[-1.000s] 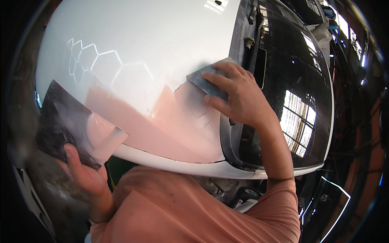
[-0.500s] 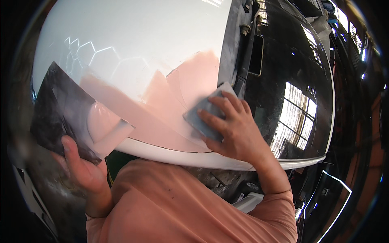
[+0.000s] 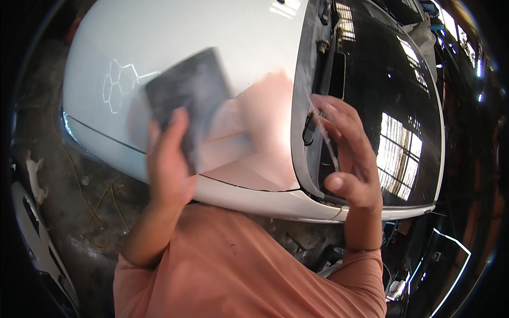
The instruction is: The person applies pink body filler to a white car's fender and headlight housing using a spreader.
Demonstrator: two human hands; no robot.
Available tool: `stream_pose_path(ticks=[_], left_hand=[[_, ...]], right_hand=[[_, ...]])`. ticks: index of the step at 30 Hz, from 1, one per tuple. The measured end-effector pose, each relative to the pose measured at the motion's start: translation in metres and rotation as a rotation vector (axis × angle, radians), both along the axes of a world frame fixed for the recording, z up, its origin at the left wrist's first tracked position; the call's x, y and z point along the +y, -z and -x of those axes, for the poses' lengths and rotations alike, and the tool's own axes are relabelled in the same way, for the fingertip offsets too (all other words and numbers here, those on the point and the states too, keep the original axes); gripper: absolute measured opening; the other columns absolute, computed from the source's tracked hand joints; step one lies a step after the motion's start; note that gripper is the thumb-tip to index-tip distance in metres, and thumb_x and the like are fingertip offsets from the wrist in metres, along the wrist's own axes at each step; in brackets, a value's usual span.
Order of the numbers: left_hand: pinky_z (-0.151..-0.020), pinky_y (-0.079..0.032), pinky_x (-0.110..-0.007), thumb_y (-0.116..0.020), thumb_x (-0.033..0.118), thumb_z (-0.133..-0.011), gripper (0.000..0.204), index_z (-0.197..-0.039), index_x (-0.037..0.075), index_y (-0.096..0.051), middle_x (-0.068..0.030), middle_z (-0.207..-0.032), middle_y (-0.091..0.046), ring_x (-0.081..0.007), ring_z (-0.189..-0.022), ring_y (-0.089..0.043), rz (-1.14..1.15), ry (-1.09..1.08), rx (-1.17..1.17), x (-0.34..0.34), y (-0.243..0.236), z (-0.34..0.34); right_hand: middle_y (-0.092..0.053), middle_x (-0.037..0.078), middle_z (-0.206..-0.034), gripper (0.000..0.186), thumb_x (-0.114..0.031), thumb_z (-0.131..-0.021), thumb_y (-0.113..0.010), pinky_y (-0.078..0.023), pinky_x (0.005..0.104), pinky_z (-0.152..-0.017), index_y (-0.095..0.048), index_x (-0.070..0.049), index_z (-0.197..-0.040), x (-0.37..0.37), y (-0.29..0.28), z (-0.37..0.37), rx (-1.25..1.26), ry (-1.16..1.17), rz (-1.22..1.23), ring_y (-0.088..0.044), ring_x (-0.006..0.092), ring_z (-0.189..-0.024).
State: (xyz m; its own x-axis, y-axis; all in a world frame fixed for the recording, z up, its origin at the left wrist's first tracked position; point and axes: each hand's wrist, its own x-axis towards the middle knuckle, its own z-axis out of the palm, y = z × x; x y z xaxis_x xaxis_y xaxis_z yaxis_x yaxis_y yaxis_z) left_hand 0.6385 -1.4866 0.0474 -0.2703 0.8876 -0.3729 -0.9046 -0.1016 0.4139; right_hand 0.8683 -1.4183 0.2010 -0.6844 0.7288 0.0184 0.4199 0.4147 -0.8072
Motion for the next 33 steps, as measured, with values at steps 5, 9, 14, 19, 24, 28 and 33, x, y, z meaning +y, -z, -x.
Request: stream_pose_path(ticks=[5, 9, 14, 19, 24, 28, 33], left_hand=[[-0.097, -0.05, -0.035, -0.061, 0.019, -0.102, 0.037, -0.133, 0.003, -0.049, -0.0075, -0.121, -0.061, -0.0167, -0.11, -0.061, -0.108, 0.219, -0.163, 0.032, -0.046, -0.021], [-0.097, -0.051, -0.038, -0.061, 0.022, -0.101, 0.035, -0.131, 0.006, -0.055, -0.0073, -0.121, -0.065, -0.0198, -0.112, -0.063, -0.012, 0.092, -0.095, 0.026, -0.042, -0.014], [-0.102, -0.048, -0.039, -0.059, 0.023, -0.102, 0.037, -0.135, 0.006, -0.056, -0.0081, -0.126, -0.065, -0.0223, -0.118, -0.061, -0.173, -0.192, 0.125, -0.016, -0.042, 0.062], [-0.11, -0.042, -0.041, -0.056, 0.022, -0.103, 0.048, -0.145, 0.003, -0.044, -0.0106, -0.138, -0.058, -0.0245, -0.125, -0.057, -0.12, -0.258, 0.426, -0.068, -0.032, 0.073], [-0.113, -0.038, -0.043, -0.06, 0.02, -0.099, 0.063, -0.153, 0.003, -0.034, -0.0131, -0.147, -0.048, -0.0291, -0.132, -0.05, -0.044, -0.177, 0.514, -0.083, -0.025, 0.091], [-0.113, -0.038, -0.043, -0.06, 0.016, -0.097, 0.063, -0.153, 0.002, -0.034, -0.0161, -0.147, -0.047, -0.03, -0.133, -0.05, -0.132, -0.082, 0.736, -0.067, -0.012, 0.134], [-0.11, -0.041, -0.045, -0.059, 0.014, -0.097, 0.06, -0.15, 0.0, -0.035, -0.0169, -0.144, -0.049, -0.0305, -0.13, -0.051, -0.179, 0.097, 0.718, -0.021, -0.007, 0.172]], right_hand=[[-0.044, 0.024, -0.146, 0.068, -0.035, -0.079, -0.081, -0.034, 0.048, -0.114, -0.062, -0.007, -0.138, -0.004, 0.005, 0.036, 0.044, -0.213, -0.127, -0.044, 0.0413, -0.136], [-0.046, 0.021, -0.144, 0.063, -0.031, -0.078, -0.079, -0.039, 0.0459, -0.11, -0.064, -0.01, -0.136, -0.004, 0.003, 0.019, -0.34, -0.056, -0.166, -0.048, 0.0411, -0.132], [-0.044, 0.021, -0.15, 0.086, -0.049, -0.081, -0.071, -0.036, 0.0586, -0.113, -0.043, -0.007, -0.151, -0.033, 0.013, -0.065, 0.344, 0.332, 0.141, -0.043, 0.0408, -0.139], [-0.029, 0.015, -0.163, 0.078, -0.064, -0.097, -0.046, -0.022, 0.0851, -0.103, -0.03, -0.019, -0.159, -0.067, 0.031, -0.072, 1.353, 0.087, 0.631, -0.022, 0.0477, -0.149], [-0.049, 0.011, -0.148, 0.064, -0.004, -0.09, -0.061, -0.038, 0.0711, -0.105, -0.042, -0.012, -0.151, -0.088, 0.049, -0.046, 1.07, 0.693, 0.384, -0.043, 0.0388, -0.14], [-0.058, 0.01, -0.134, 0.059, 0.013, -0.079, -0.058, -0.041, 0.0413, -0.106, -0.06, -0.008, -0.134, -0.058, 0.015, 0.025, -0.216, 0.583, -0.451, -0.051, 0.0307, -0.129], [-0.062, 0.009, -0.121, 0.038, 0.001, -0.085, -0.055, -0.045, 0.0419, -0.09, -0.066, -0.008, -0.12, -0.008, 0.054, 0.061, -0.868, 0.651, -0.629, -0.056, 0.03, -0.11]])
